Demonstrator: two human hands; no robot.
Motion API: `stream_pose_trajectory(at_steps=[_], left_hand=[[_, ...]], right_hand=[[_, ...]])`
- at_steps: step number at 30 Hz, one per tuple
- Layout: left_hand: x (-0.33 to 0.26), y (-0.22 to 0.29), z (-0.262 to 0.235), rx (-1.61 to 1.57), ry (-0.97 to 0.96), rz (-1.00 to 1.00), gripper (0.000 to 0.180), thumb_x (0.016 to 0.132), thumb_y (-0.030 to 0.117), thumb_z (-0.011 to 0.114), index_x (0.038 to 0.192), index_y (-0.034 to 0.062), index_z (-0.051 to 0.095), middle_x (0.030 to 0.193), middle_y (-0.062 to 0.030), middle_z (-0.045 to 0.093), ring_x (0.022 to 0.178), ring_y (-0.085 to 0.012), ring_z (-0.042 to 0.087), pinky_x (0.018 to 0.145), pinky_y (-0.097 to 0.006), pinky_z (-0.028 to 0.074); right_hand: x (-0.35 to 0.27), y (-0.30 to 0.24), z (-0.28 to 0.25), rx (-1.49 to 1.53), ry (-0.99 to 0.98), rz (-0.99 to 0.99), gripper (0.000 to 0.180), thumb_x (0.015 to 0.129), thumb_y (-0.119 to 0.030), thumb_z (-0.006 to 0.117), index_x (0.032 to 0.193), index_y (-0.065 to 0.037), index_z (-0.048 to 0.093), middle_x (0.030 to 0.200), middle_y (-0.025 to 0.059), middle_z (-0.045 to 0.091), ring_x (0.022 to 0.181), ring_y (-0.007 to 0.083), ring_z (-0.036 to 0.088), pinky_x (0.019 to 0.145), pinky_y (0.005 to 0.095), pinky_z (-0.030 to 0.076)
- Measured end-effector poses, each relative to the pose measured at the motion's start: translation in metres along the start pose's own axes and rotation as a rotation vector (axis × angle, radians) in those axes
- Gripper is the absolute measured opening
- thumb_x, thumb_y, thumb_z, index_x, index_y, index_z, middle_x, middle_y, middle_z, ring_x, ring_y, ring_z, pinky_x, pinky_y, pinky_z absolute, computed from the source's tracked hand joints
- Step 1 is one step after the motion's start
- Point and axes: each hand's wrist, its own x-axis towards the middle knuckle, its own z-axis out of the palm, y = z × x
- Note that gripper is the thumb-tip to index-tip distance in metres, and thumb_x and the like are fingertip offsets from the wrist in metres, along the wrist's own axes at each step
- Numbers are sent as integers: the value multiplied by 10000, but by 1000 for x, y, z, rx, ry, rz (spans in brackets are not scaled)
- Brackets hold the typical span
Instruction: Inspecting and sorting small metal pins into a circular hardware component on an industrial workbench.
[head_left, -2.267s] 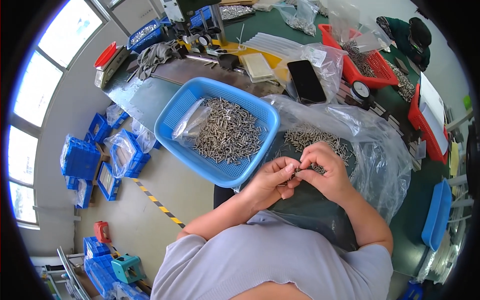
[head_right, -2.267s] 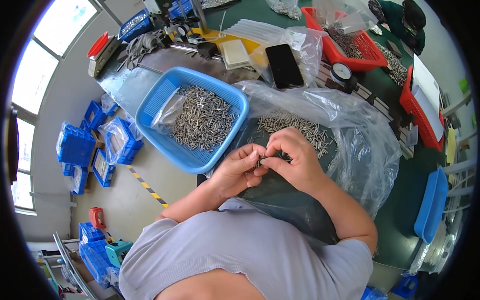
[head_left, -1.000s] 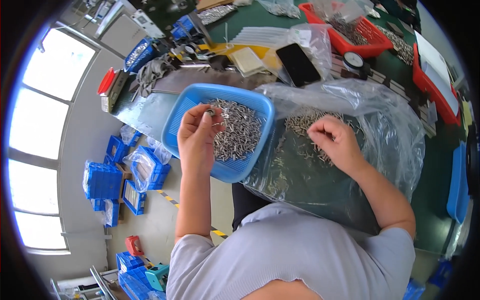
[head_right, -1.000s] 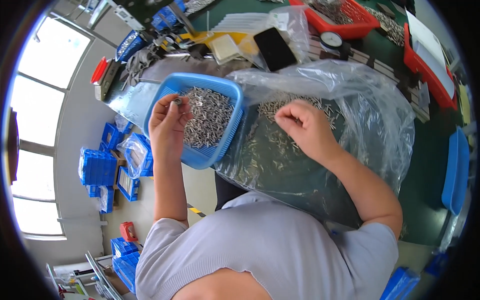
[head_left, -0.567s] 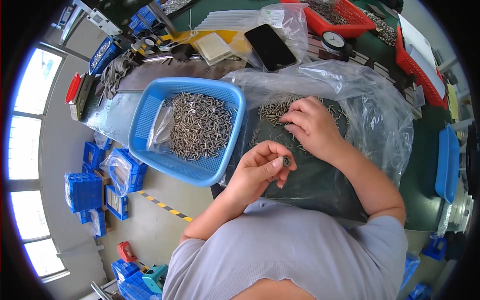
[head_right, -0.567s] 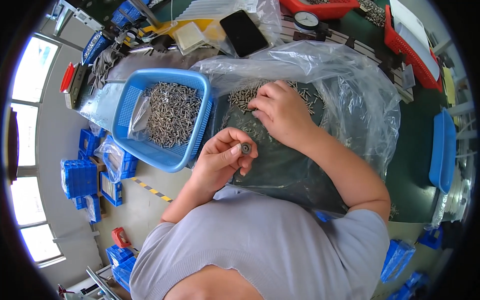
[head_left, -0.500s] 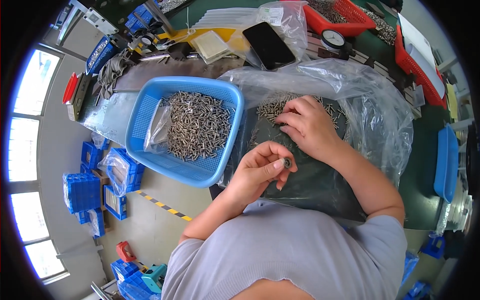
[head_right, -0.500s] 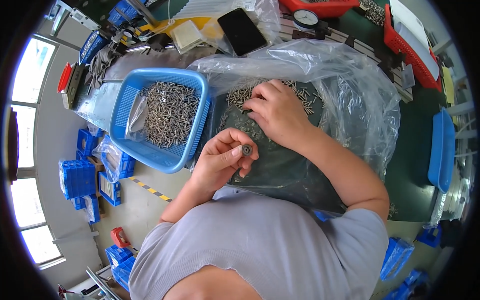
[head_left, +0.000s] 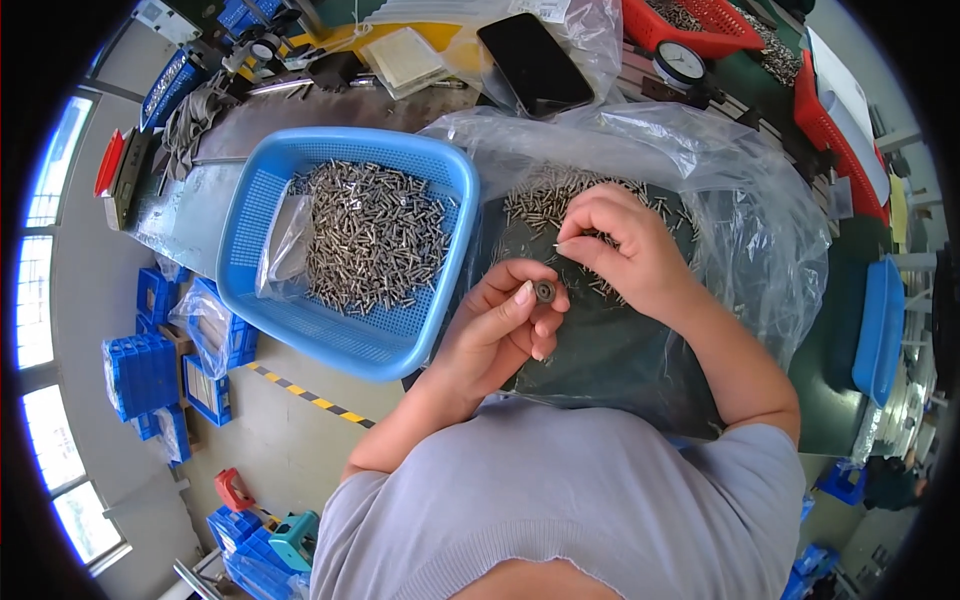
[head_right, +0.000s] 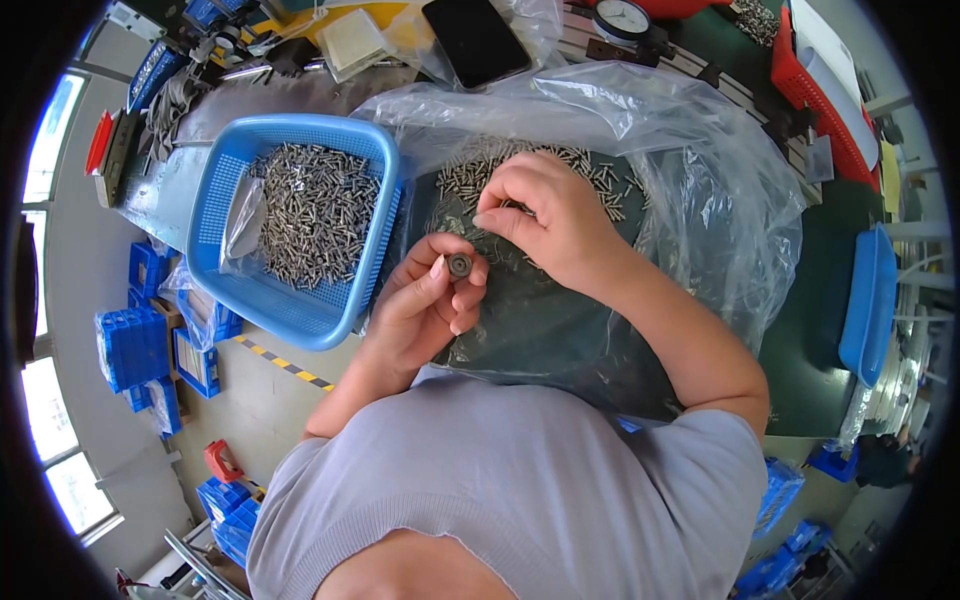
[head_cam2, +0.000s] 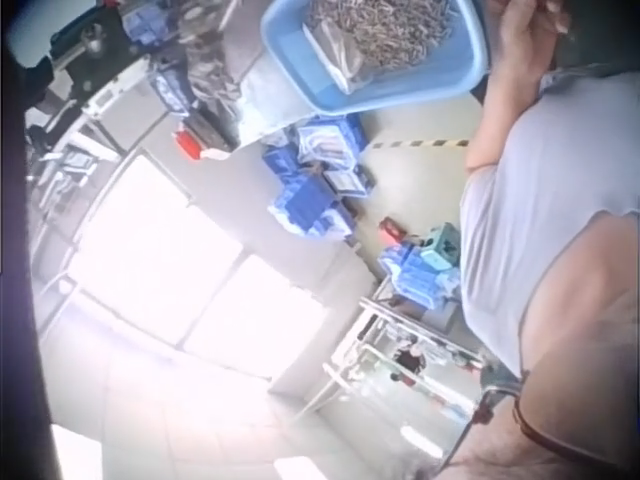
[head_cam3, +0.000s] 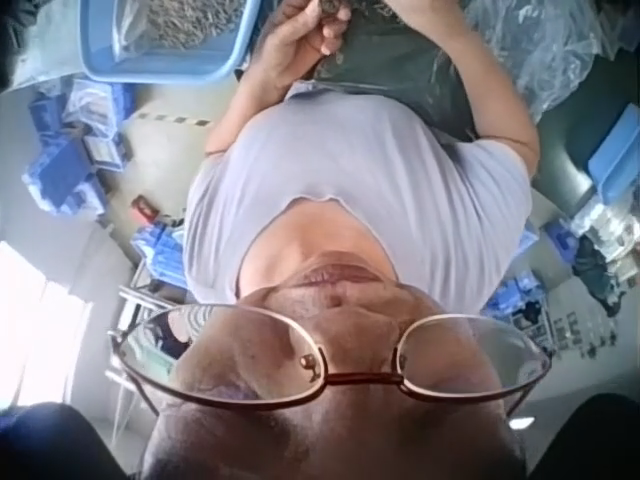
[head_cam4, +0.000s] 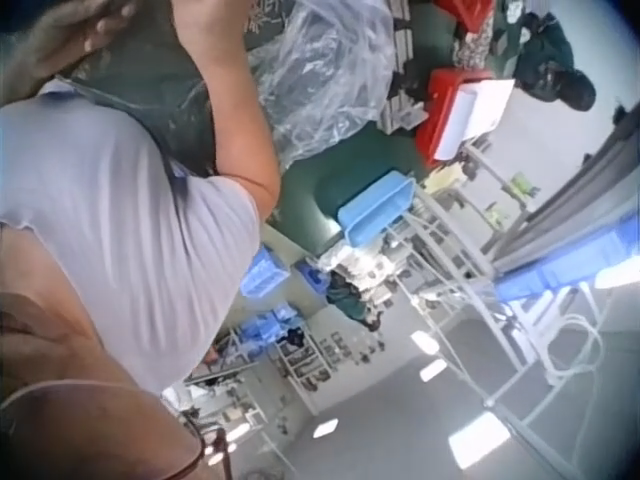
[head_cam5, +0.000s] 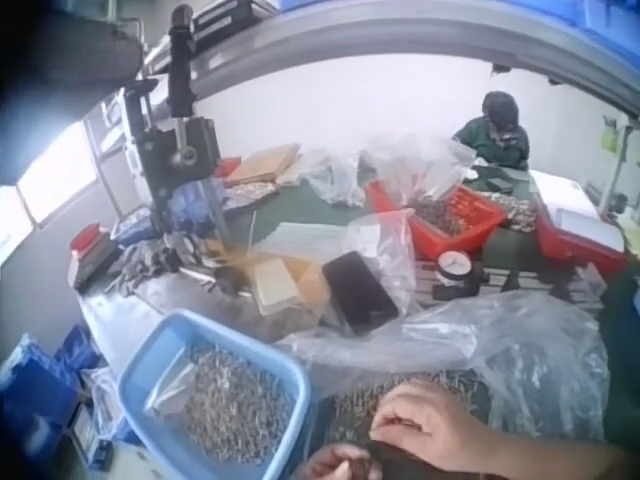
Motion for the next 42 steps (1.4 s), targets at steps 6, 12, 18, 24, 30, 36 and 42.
stream_pose_trajectory(at_steps=[6, 12, 18, 24, 30, 36, 42], left_hand=[[3, 0, 0, 13, 24, -25, 206, 945, 202, 539, 1098, 65, 523, 941, -99, 596, 715, -121, 528, 599, -267, 449], [2, -1, -1, 19, 29, -17, 202, 941, 210, 549, 1077, 63, 525, 919, -103, 611, 701, -122, 534, 584, -269, 451], [1, -1, 1, 22, 27, -15, 203, 939, 214, 551, 1061, 53, 526, 910, -104, 611, 698, -120, 536, 577, -263, 456], [2, -1, 1, 65, 22, -13, 206, 930, 222, 569, 1036, 49, 532, 878, -91, 606, 670, -113, 530, 557, -254, 450], [0, 2, -6, 37, -93, -86, 224, 916, 251, 593, 1023, 60, 542, 859, -84, 602, 643, -112, 519, 534, -246, 427], [1, -5, -1, 37, 10, 19, 257, 928, 285, 571, 1045, 59, 538, 866, -73, 584, 722, -128, 528, 614, -258, 439], [-1, -4, 0, -5, 0, 39, 184, 942, 196, 540, 1048, 46, 531, 993, -110, 604, 776, -122, 548, 643, -257, 468]], right_hand=[[-8, -9, 4, 754, -198, 276, 109, 893, -124, 626, 884, -18, 604, 788, 13, 613, 695, 70, 591, 661, 210, 474], [-9, -15, 3, 589, -232, 230, 91, 861, -87, 649, 839, -12, 602, 820, 10, 564, 735, 73, 555, 654, 216, 443], [-11, -18, 4, 544, -218, 207, 88, 842, -79, 664, 827, -17, 603, 807, 15, 562, 710, 78, 545, 640, 216, 434], [-10, -19, 5, 483, -186, 156, 132, 792, -96, 712, 814, -37, 596, 809, 7, 550, 761, 83, 535, 681, 230, 433], [-4, -14, 5, 259, -168, -219, 193, 730, -114, 746, 804, -49, 580, 843, 47, 548, 814, 178, 537, 721, 282, 433], [-6, -17, 7, 156, -33, -206, 203, 719, -129, 751, 797, -56, 579, 829, 52, 550, 803, 209, 535, 717, 314, 435], [0, -4, 9, 64, 36, -176, 178, 764, -73, 670, 940, -61, 654, 861, 60, 564, 807, 224, 546, 717, 318, 452]])
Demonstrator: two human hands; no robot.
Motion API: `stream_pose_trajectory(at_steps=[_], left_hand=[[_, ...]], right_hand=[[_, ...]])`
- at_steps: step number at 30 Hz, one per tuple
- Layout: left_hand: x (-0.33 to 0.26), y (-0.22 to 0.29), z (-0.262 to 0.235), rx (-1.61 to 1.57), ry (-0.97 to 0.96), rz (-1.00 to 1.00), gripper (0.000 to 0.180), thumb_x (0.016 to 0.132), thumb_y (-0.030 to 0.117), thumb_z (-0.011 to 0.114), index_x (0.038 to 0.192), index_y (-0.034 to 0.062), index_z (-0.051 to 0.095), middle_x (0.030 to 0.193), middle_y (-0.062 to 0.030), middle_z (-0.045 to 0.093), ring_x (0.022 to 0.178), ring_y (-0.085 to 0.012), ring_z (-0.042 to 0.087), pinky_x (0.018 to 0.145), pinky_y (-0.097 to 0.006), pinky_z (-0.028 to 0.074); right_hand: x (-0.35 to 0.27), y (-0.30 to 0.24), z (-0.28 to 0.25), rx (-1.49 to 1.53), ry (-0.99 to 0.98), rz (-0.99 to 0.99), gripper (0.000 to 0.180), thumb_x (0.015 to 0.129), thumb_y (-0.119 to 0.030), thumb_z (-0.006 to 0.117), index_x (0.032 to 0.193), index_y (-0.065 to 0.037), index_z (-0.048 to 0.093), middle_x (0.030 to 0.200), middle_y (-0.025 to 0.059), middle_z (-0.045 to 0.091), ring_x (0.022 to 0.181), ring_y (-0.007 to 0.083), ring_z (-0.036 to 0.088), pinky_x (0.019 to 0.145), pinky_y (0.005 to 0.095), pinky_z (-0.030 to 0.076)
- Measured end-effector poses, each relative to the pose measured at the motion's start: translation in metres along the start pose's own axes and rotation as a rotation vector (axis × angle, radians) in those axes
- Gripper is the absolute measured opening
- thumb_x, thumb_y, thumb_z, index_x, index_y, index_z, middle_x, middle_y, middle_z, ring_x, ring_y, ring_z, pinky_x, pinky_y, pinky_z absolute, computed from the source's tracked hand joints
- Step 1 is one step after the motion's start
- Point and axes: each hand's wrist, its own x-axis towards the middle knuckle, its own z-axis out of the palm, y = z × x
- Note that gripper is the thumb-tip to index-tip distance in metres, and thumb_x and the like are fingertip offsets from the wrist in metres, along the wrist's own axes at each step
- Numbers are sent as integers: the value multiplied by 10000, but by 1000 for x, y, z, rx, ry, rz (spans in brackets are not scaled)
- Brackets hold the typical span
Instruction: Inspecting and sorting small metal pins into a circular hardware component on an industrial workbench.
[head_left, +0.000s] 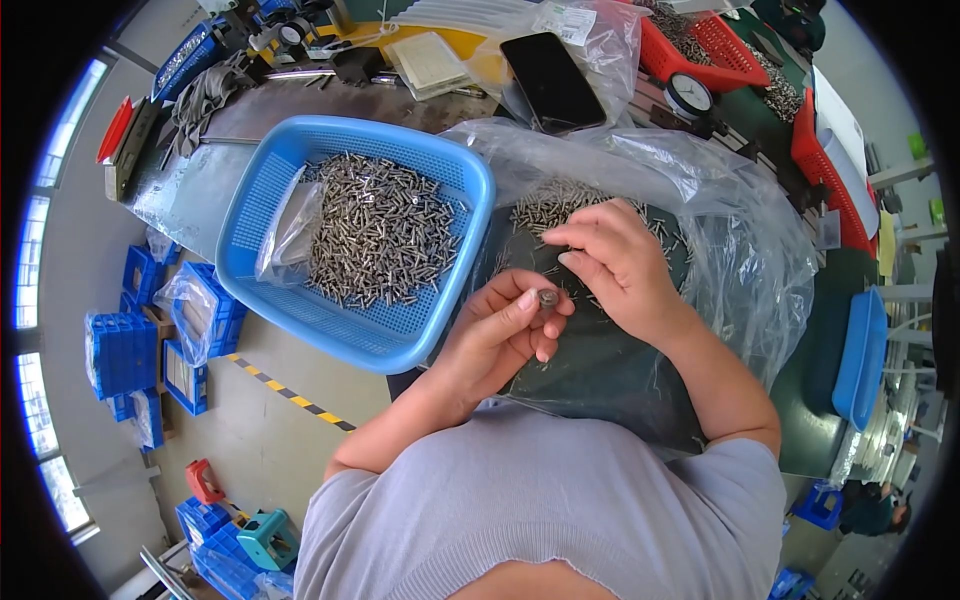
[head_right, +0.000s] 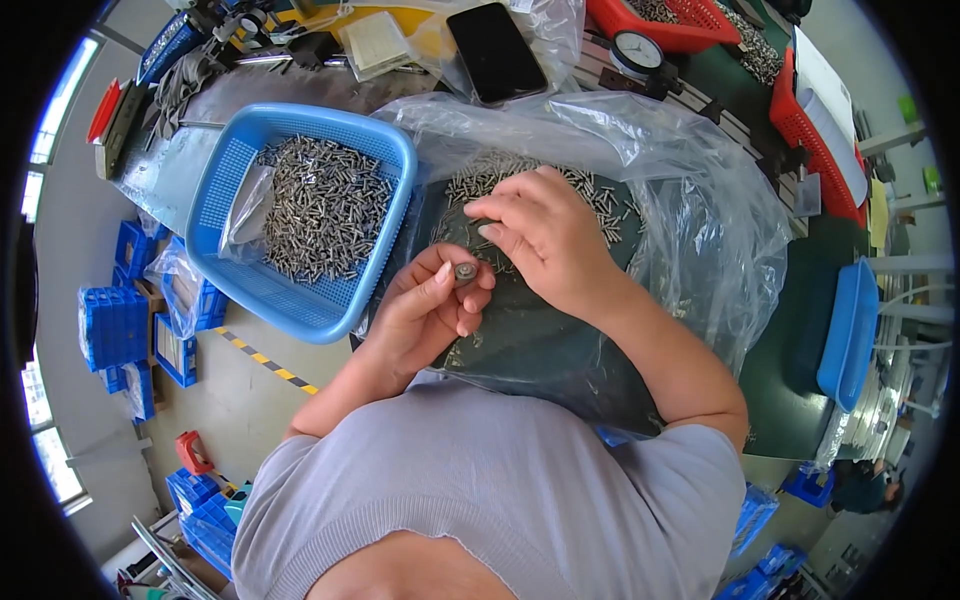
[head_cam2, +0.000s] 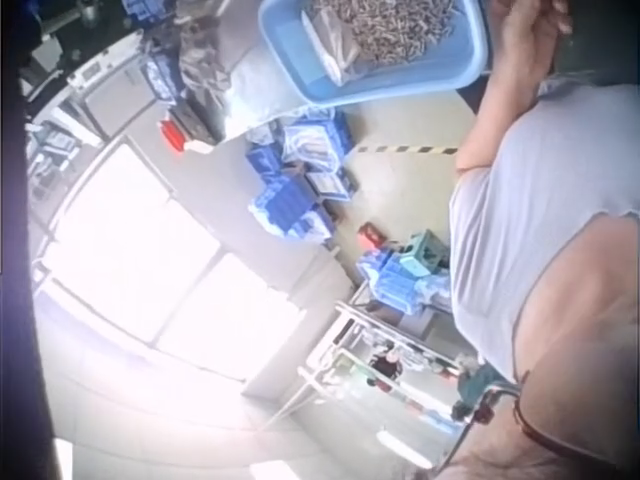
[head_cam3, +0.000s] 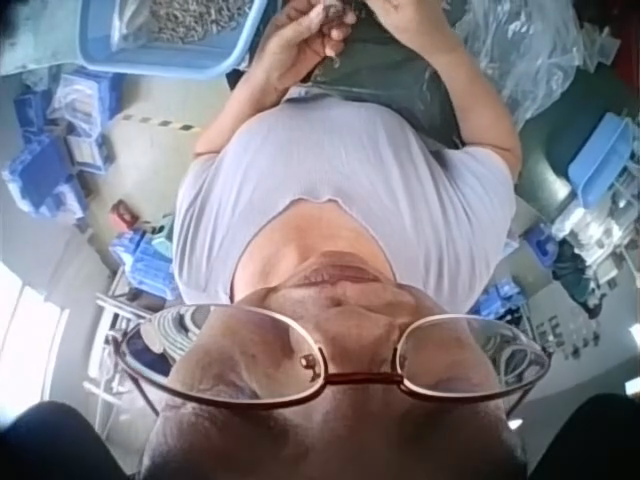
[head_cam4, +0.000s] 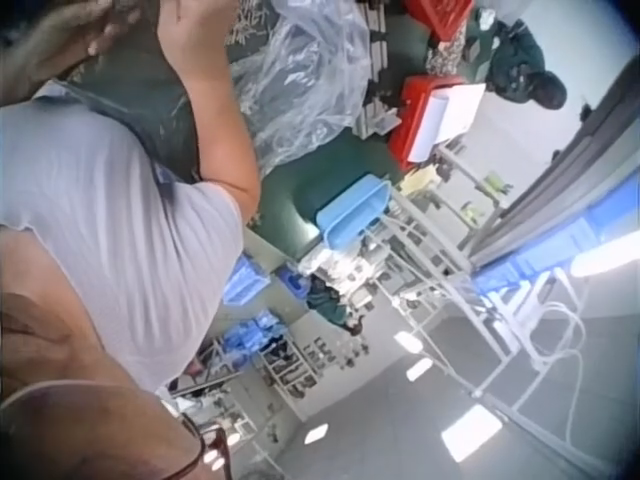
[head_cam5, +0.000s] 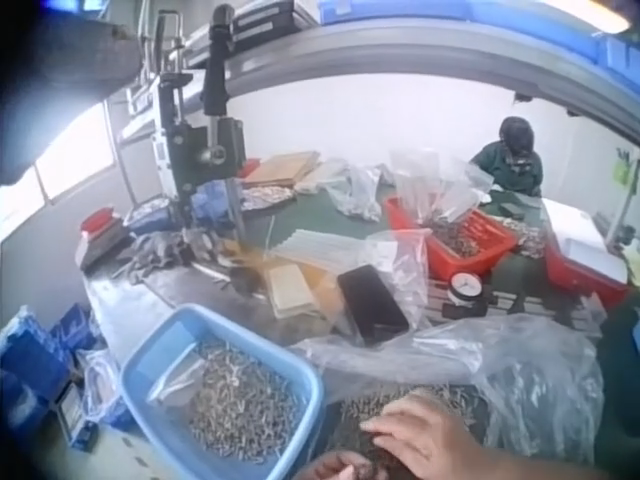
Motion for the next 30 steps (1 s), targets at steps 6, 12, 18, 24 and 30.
stream_pose_trajectory(at_steps=[6, 12, 18, 24, 30], left_hand=[[0, 3, 1, 49, -18, -59, 155, 915, 139, 578, 1028, 43, 532, 969, -103, 610, 768, -103, 549, 623, -242, 469], [2, 2, 1, 36, -25, -34, 162, 909, 134, 584, 1034, 45, 533, 970, -102, 610, 769, -107, 551, 625, -244, 468], [0, 1, -3, -18, 16, -24, 190, 903, 142, 597, 1059, 49, 543, 965, -99, 613, 754, -120, 548, 619, -250, 461], [0, 1, -2, -29, 14, -31, 196, 901, 157, 605, 1057, 51, 552, 950, -95, 612, 749, -121, 545, 609, -253, 453], [0, 1, -2, -22, 11, -33, 194, 900, 163, 608, 1050, 52, 556, 928, -88, 605, 739, -120, 539, 599, -254, 450]], right_hand=[[4, 11, 7, -505, -70, -196, 234, 639, -59, 700, 871, -80, 673, 817, 47, 551, 777, 235, 534, 677, 341, 459], [1, 12, 3, -494, -103, -135, 119, 658, -103, 706, 758, -96, 641, 735, 32, 559, 752, 237, 547, 689, 350, 463], [-2, -14, -8, 433, -123, 440, 29, 829, -53, 644, 857, -43, 641, 751, 23, 594, 720, 114, 594, 664, 241, 467], [-5, -12, -7, 662, -208, 412, 58, 827, 18, 635, 877, -10, 632, 915, 38, 555, 819, 100, 554, 723, 223, 453], [-6, -12, -7, 615, -230, 362, 69, 823, 24, 634, 882, -13, 632, 928, 38, 549, 825, 102, 554, 722, 221, 450]])
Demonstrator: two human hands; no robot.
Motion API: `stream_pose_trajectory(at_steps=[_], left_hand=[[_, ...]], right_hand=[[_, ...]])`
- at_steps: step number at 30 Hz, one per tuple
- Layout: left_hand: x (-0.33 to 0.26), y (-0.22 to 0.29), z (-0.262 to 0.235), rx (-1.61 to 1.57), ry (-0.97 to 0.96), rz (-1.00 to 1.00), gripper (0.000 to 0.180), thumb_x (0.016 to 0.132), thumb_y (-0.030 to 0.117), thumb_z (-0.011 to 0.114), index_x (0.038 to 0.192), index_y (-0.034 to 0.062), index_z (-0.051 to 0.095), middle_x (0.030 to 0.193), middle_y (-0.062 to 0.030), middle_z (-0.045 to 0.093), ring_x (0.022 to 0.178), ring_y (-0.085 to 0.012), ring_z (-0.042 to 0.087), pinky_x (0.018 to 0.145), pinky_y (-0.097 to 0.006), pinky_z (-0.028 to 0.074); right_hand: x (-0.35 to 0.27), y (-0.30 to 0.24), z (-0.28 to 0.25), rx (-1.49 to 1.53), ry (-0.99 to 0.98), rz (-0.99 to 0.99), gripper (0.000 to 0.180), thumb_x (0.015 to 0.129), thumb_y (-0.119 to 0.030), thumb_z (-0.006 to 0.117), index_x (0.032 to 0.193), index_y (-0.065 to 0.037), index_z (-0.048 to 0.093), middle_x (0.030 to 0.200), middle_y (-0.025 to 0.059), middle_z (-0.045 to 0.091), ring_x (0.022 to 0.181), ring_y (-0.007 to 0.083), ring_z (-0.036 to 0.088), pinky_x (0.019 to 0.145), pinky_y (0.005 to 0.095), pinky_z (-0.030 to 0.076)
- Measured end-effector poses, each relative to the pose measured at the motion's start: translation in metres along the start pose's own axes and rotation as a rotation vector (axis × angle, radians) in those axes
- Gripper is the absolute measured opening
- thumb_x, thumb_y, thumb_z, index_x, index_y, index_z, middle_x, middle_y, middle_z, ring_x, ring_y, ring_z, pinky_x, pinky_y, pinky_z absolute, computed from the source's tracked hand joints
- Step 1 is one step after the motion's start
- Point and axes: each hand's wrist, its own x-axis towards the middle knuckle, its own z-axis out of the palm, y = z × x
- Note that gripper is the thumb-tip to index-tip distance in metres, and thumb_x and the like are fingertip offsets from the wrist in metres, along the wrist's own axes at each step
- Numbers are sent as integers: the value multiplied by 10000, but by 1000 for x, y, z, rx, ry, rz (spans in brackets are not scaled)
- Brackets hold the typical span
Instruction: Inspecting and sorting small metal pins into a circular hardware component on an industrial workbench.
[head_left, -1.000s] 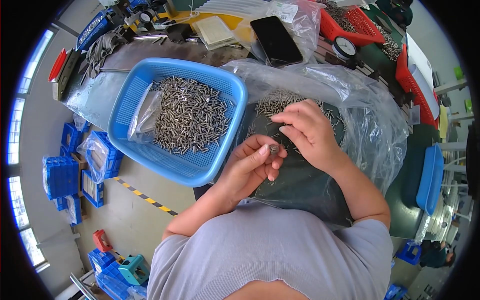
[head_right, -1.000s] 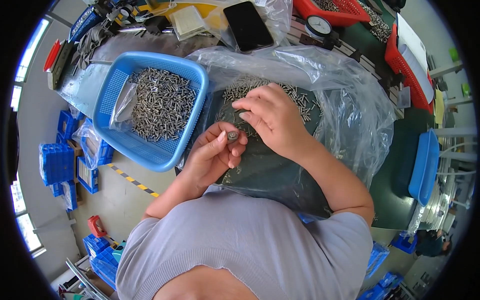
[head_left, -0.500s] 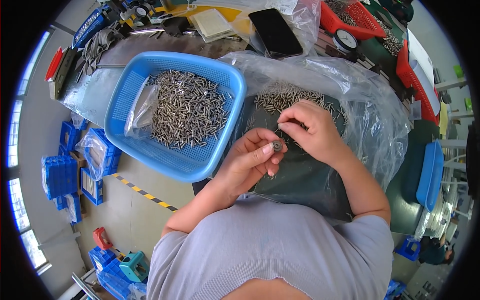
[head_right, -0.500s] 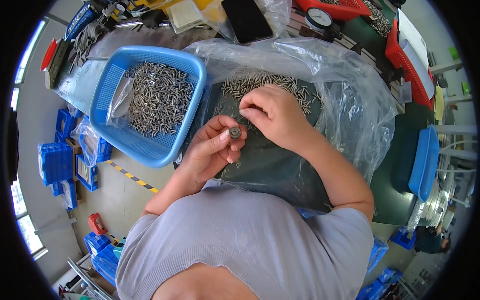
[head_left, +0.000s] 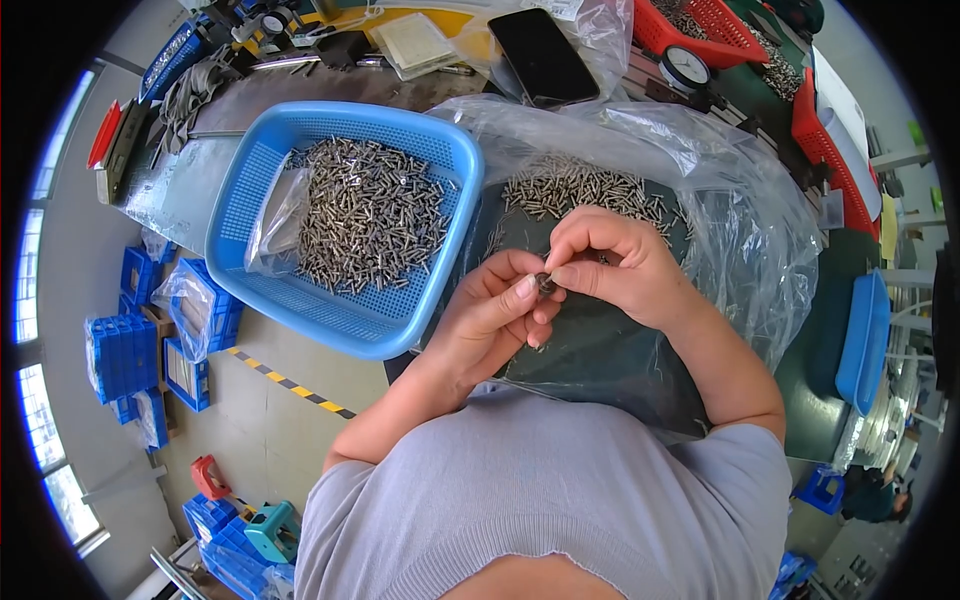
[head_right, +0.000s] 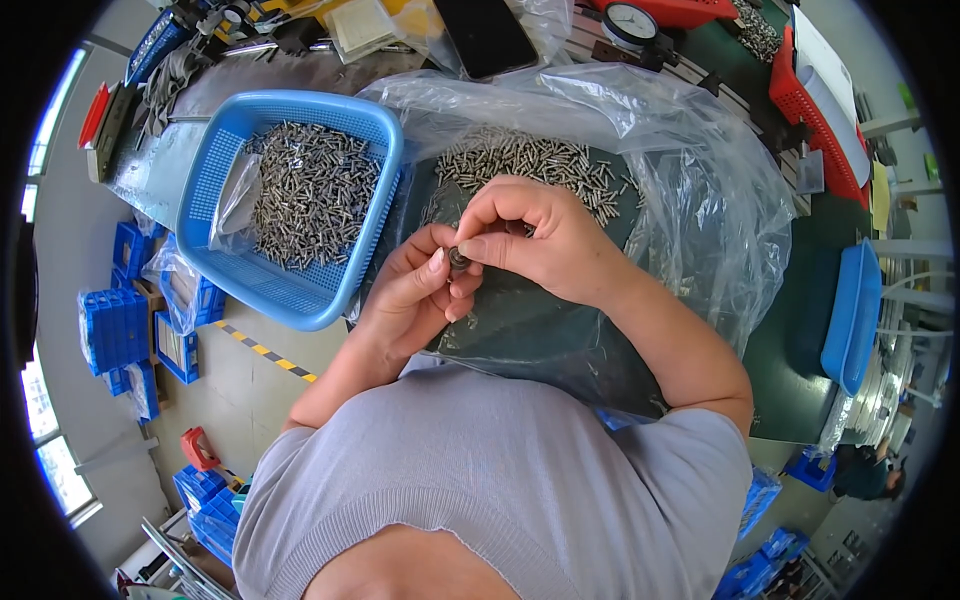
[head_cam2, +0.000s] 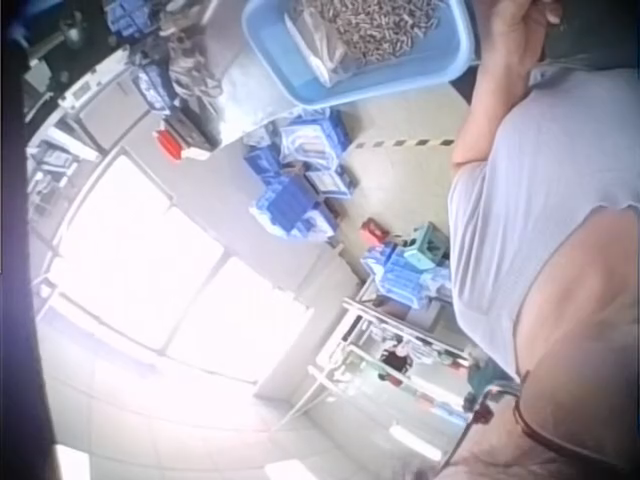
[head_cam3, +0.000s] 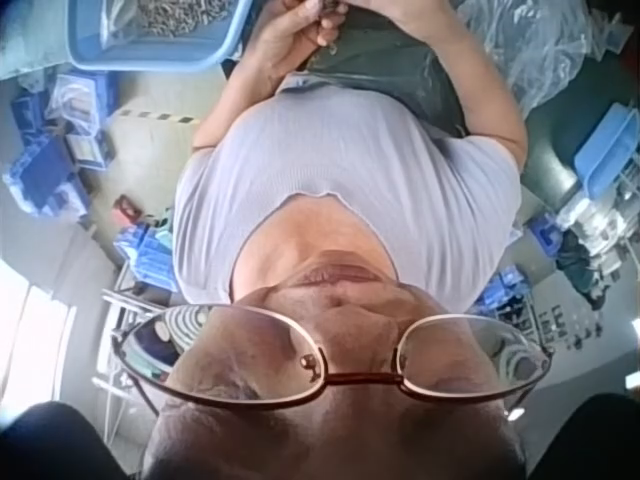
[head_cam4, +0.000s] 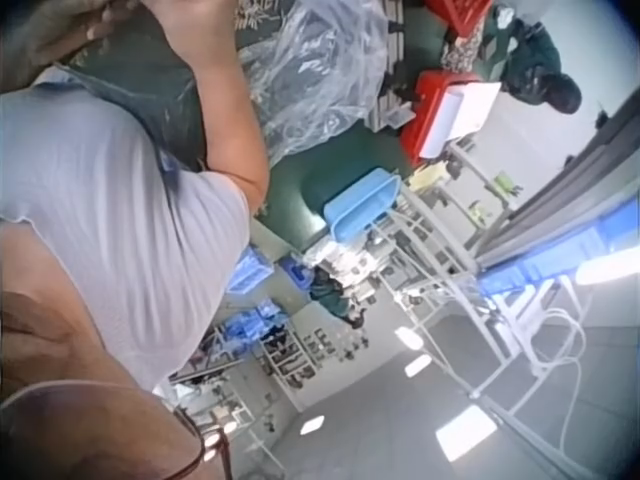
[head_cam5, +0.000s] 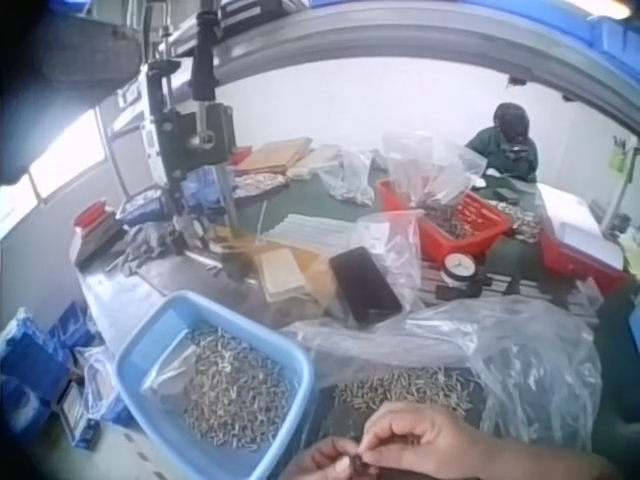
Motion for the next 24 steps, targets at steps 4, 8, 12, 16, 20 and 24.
stream_pose_trajectory(at_steps=[4, 8, 12, 16, 20, 24], left_hand=[[1, 0, 2, 12, -2, 6, 193, 900, 177, 612, 1034, 50, 556, 866, -65, 576, 710, -112, 515, 583, -249, 436], [0, 1, -1, 34, -32, -9, 201, 902, 199, 613, 1024, 50, 557, 844, -55, 560, 697, -107, 499, 575, -242, 423], [1, 1, 1, 30, -16, -37, 226, 910, 239, 604, 1026, 52, 553, 851, -56, 567, 698, -107, 500, 577, -247, 423], [2, -3, 1, 80, 28, 16, 229, 931, 248, 566, 1043, 49, 546, 893, -70, 588, 736, -122, 522, 599, -259, 441], [3, -3, 2, 37, 22, 83, 196, 952, 200, 524, 1059, 36, 533, 1007, -107, 599, 785, -130, 527, 621, -260, 452], [3, -2, 3, 62, 16, 70, 220, 919, 217, 579, 1061, 52, 548, 1016, -115, 582, 769, -133, 502, 594, -245, 421]], right_hand=[[1, 5, 0, -175, -11, -106, 99, 795, 7, 662, 881, -28, 629, 929, 38, 549, 833, 106, 550, 725, 236, 448], [3, -7, 3, -113, -18, 66, 149, 744, -15, 705, 868, -47, 628, 932, 28, 554, 850, 110, 546, 740, 251, 439], [1, -5, 1, -320, 15, -80, 178, 705, -36, 729, 851, -65, 630, 910, 20, 563, 860, 128, 548, 747, 264, 431], [1, -5, -1, -535, 74, -251, 149, 719, -24, 710, 842, -61, 635, 865, 34, 581, 834, 148, 562, 736, 275, 438], [2, -9, -11, -401, 135, -134, 104, 749, -1, 672, 844, -32, 643, 831, 57, 598, 806, 188, 576, 730, 291, 452], [4, 2, -23, -854, 283, -206, 115, 739, -24, 672, 850, -29, 644, 838, 78, 605, 825, 238, 574, 738, 323, 460]])
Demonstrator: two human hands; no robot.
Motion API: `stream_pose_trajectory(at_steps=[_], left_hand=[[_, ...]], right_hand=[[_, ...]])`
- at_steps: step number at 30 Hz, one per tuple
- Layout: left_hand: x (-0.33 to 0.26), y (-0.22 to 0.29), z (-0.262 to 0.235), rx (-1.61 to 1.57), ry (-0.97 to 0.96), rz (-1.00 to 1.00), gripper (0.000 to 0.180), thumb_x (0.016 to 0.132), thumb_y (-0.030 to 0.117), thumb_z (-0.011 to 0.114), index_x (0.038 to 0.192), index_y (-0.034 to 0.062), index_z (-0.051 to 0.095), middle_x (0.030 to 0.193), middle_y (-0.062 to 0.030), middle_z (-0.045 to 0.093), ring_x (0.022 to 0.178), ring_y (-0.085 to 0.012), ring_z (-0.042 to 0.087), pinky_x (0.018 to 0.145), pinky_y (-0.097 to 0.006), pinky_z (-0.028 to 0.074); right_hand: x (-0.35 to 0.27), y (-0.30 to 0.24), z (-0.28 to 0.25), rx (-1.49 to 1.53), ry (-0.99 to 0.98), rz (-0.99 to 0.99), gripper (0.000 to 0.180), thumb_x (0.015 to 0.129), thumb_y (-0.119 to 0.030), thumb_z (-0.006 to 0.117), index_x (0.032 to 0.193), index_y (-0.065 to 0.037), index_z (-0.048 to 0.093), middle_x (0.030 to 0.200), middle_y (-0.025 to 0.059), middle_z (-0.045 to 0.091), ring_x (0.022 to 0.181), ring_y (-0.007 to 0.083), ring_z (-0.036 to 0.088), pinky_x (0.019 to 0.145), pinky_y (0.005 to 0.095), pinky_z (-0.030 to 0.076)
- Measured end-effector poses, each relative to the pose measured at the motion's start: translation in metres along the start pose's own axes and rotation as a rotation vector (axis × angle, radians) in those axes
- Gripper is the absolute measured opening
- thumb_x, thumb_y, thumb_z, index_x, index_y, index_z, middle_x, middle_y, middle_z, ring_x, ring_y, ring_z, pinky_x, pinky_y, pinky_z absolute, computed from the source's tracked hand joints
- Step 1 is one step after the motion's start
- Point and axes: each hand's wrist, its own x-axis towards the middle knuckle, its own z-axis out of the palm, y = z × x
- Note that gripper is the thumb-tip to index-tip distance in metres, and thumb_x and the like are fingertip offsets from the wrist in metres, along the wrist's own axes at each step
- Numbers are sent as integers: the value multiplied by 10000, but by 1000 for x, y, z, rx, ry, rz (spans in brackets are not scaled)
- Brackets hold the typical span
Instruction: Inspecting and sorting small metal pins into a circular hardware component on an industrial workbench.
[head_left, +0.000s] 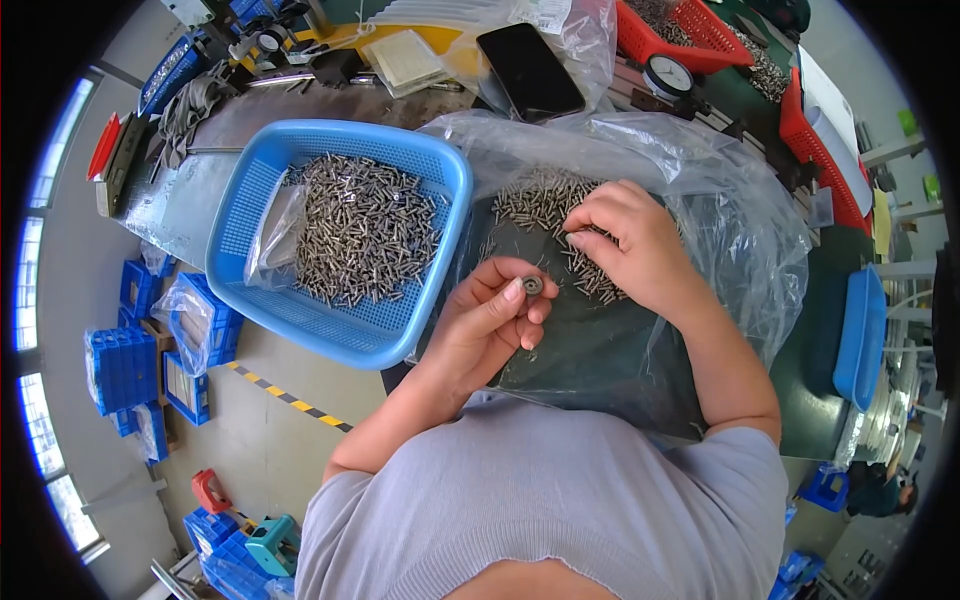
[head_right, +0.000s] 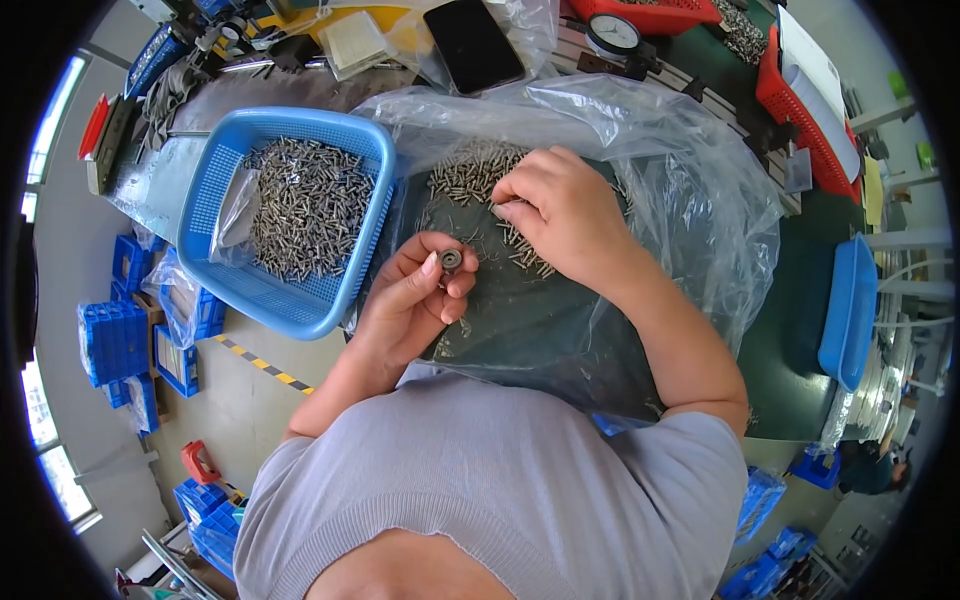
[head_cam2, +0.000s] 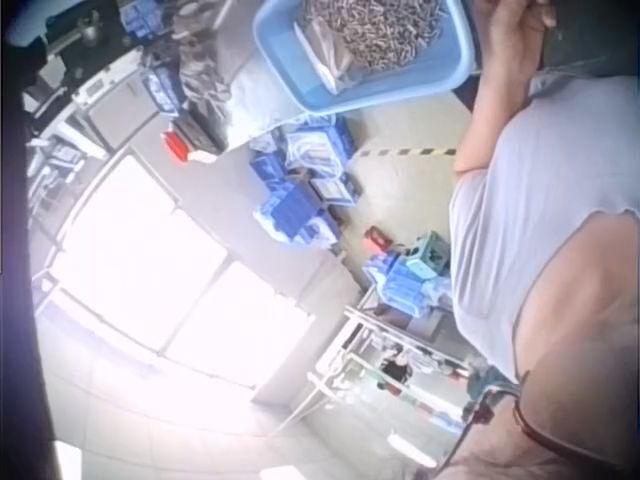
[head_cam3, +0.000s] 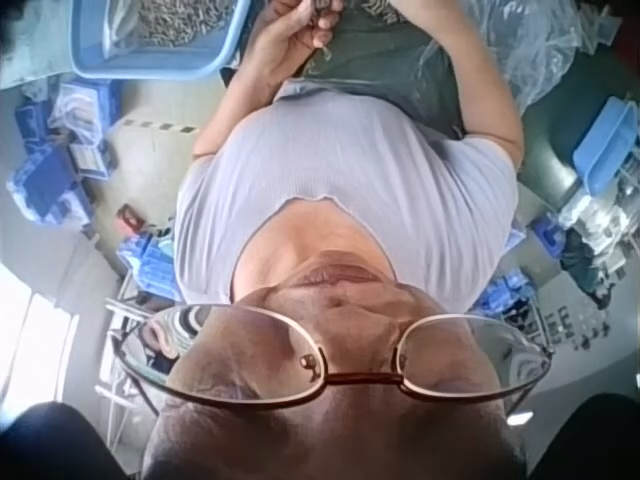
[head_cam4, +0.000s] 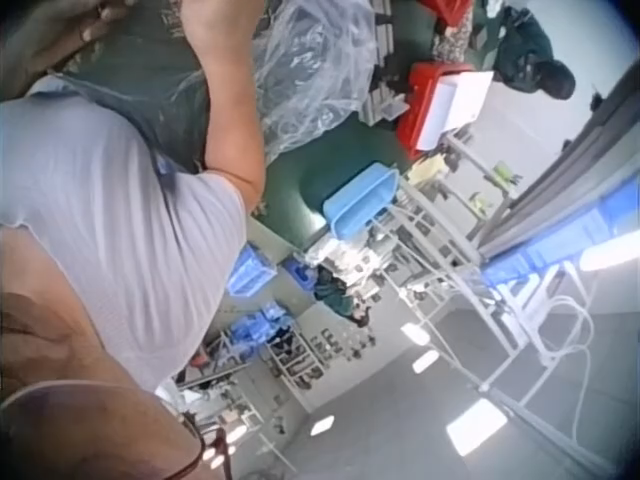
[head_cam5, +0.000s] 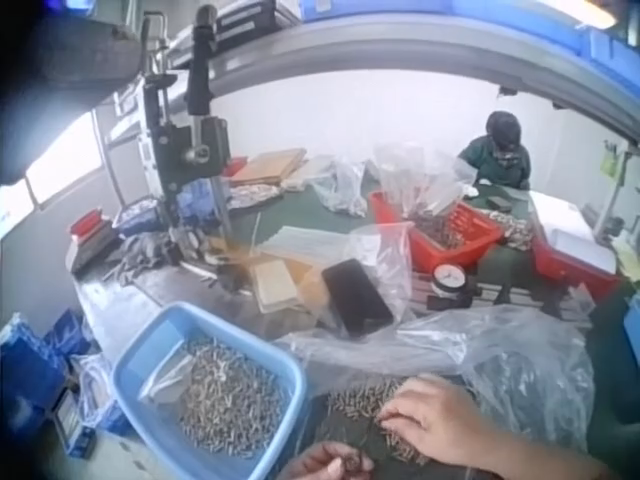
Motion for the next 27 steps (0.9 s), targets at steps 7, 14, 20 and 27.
stream_pose_trajectory(at_steps=[7, 14, 20, 27], left_hand=[[-1, 1, 1, -31, -16, -23, 171, 928, 149, 554, 1048, 30, 526, 999, -108, 589, 767, -121, 516, 616, -250, 448], [-2, 2, 2, -27, -11, -24, 182, 923, 142, 562, 1066, 35, 528, 993, -103, 591, 766, -118, 519, 616, -250, 448], [-2, 2, -1, -45, -22, -41, 205, 927, 185, 569, 1068, 40, 535, 964, -94, 597, 755, -118, 526, 604, -251, 447], [-3, 2, 1, -39, 0, -55, 218, 925, 215, 576, 1060, 45, 546, 933, -87, 598, 738, -113, 522, 583, -247, 443]], right_hand=[[0, 3, 16, -230, -17, -76, 147, 678, -106, 726, 775, -65, 624, 787, 68, 570, 804, 272, 548, 713, 372, 448], [-1, 1, 19, -284, -45, -155, 136, 693, -109, 716, 755, -64, 603, 763, 77, 552, 766, 274, 543, 691, 365, 442], [-4, -15, 6, 595, -162, 312, 77, 832, -91, 658, 851, -36, 607, 770, 21, 610, 694, 112, 581, 634, 237, 450], [-10, -21, 16, 893, -237, 266, 48, 855, -47, 638, 883, -20, 610, 805, 3, 598, 751, 66, 575, 691, 211, 468]])
